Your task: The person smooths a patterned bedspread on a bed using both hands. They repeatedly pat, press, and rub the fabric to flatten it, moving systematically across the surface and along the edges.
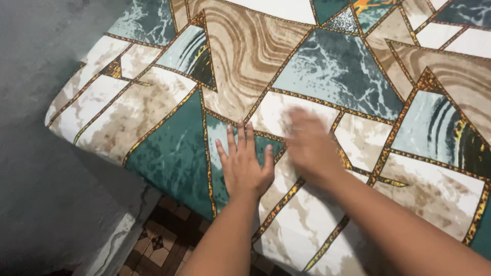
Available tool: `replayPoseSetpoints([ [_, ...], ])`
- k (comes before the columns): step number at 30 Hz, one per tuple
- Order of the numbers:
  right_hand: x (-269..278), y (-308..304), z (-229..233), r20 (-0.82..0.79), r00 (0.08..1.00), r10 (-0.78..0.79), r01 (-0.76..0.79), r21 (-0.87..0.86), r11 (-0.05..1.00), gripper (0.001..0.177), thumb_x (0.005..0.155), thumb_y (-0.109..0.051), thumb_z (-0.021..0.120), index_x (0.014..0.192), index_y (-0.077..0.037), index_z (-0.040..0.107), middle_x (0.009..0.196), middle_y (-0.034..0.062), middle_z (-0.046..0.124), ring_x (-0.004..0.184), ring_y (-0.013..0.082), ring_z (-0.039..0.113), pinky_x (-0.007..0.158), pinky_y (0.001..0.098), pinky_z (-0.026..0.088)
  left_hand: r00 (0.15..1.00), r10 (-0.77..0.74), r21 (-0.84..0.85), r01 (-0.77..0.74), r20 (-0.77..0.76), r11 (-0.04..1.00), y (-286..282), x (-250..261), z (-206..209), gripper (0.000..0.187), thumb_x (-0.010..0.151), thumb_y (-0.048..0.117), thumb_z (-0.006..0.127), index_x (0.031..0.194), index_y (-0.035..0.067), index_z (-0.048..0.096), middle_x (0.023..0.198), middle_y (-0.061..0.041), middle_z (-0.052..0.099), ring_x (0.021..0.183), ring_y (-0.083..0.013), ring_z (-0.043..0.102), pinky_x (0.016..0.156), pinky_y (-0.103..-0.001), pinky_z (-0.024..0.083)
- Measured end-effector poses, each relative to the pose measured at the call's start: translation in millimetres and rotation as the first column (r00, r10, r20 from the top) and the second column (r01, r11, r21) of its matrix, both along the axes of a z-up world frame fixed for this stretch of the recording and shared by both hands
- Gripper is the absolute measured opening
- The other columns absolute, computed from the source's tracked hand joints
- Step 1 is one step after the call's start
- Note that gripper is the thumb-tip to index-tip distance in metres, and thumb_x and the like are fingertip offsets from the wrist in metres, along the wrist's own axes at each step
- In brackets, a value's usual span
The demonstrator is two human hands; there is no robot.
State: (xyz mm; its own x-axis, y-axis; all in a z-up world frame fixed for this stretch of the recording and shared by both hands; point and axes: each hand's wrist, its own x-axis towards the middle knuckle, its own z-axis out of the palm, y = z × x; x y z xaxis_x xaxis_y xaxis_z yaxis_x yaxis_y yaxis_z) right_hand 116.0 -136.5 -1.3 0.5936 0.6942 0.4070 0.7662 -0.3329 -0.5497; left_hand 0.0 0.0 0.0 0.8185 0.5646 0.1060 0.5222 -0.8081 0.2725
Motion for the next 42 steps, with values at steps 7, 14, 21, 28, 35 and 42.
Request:
replayPoseSetpoints([
  [7, 5.8, 85.9, -8.9, -0.082, 0.992, 0.092, -0.115, -0.333, 0.936, 0.060, 0.099, -0.042, 0.043, 0.150, -0.012, 0.047, 0.157, 0.0092, 0.045, 0.150, 0.0275, 0.032, 0.122, 0.0538, 0.015, 0.987, 0.006, -0.012, -0.008, -0.162, 1.000, 2.5, 3.4, 10.0, 0.091, 0.080, 0.043, 0.057, 0.157, 0.007, 0.028, 0.167, -0.006, 0.022, 0.156, -0.0301, 0.011, 0.123, -0.055, -0.001],
  [14, 28.6, 21.0, -13.9, 0.010, 0.962, -0.272, 0.241, -0.498, 0.833, 0.064, 0.103, -0.048, 0.033, 0.159, -0.018, 0.033, 0.164, 0.0017, 0.035, 0.155, 0.0221, 0.025, 0.125, 0.0546, 0.008, 0.998, -0.001, 0.041, -0.002, 0.066, 0.999, 0.6, 0.7, -2.6, 0.078, 0.092, 0.044, 0.046, 0.157, 0.003, 0.029, 0.165, -0.011, 0.030, 0.153, -0.0328, 0.017, 0.122, -0.055, 0.002],
  [21, 48.3, -89.0, -19.5, 0.107, 0.901, -0.421, 0.419, -0.472, 0.776, 0.068, 0.104, -0.048, 0.030, 0.161, -0.011, 0.028, 0.167, 0.0088, 0.027, 0.153, 0.0275, 0.023, 0.123, 0.0559, 0.008, 1.000, -0.004, 0.036, 0.004, 0.002, 0.999, 0.2, -1.0, -2.4, 0.080, 0.094, 0.048, 0.042, 0.158, 0.003, 0.027, 0.163, -0.011, 0.031, 0.154, -0.0324, 0.016, 0.123, -0.055, 0.000],
  [28, 49.3, -176.2, -25.5, 0.105, 0.776, -0.622, 0.582, -0.500, 0.642, 0.072, 0.102, -0.049, 0.033, 0.160, -0.007, 0.031, 0.166, 0.0150, 0.031, 0.154, 0.0309, 0.025, 0.123, 0.0577, 0.012, 1.000, -0.010, 0.059, 0.010, 0.011, 0.998, 1.1, -1.5, -5.1, 0.082, 0.096, 0.054, 0.040, 0.158, 0.003, 0.027, 0.164, -0.013, 0.030, 0.154, -0.0323, 0.016, 0.123, -0.055, 0.001],
  [35, 45.6, -227.0, -19.2, 0.225, 0.571, -0.789, 0.763, -0.500, 0.409, 0.074, 0.106, -0.046, 0.043, 0.156, 0.007, 0.032, 0.163, 0.0297, 0.032, 0.152, 0.0417, 0.027, 0.114, 0.0678, 0.014, 1.000, -0.004, 0.012, 0.004, -0.005, 1.000, 0.1, -2.6, -4.4, 0.084, 0.095, 0.057, 0.041, 0.158, 0.003, 0.026, 0.164, -0.012, 0.029, 0.154, -0.0321, 0.016, 0.122, -0.055, 0.001],
  [42, 2.3, 24.3, -40.8, -0.163, 0.870, -0.465, 0.440, -0.165, 0.883, 0.070, 0.095, -0.025, 0.050, 0.159, -0.004, 0.028, 0.159, 0.0126, 0.041, 0.143, 0.0346, 0.043, 0.122, 0.0522, 0.018, 1.000, -0.002, 0.054, 0.002, 0.002, 0.999, 1.5, -1.9, -7.3, 0.085, 0.093, 0.056, 0.043, 0.158, 0.003, 0.027, 0.165, -0.013, 0.029, 0.154, -0.0321, 0.017, 0.122, -0.056, 0.002],
])
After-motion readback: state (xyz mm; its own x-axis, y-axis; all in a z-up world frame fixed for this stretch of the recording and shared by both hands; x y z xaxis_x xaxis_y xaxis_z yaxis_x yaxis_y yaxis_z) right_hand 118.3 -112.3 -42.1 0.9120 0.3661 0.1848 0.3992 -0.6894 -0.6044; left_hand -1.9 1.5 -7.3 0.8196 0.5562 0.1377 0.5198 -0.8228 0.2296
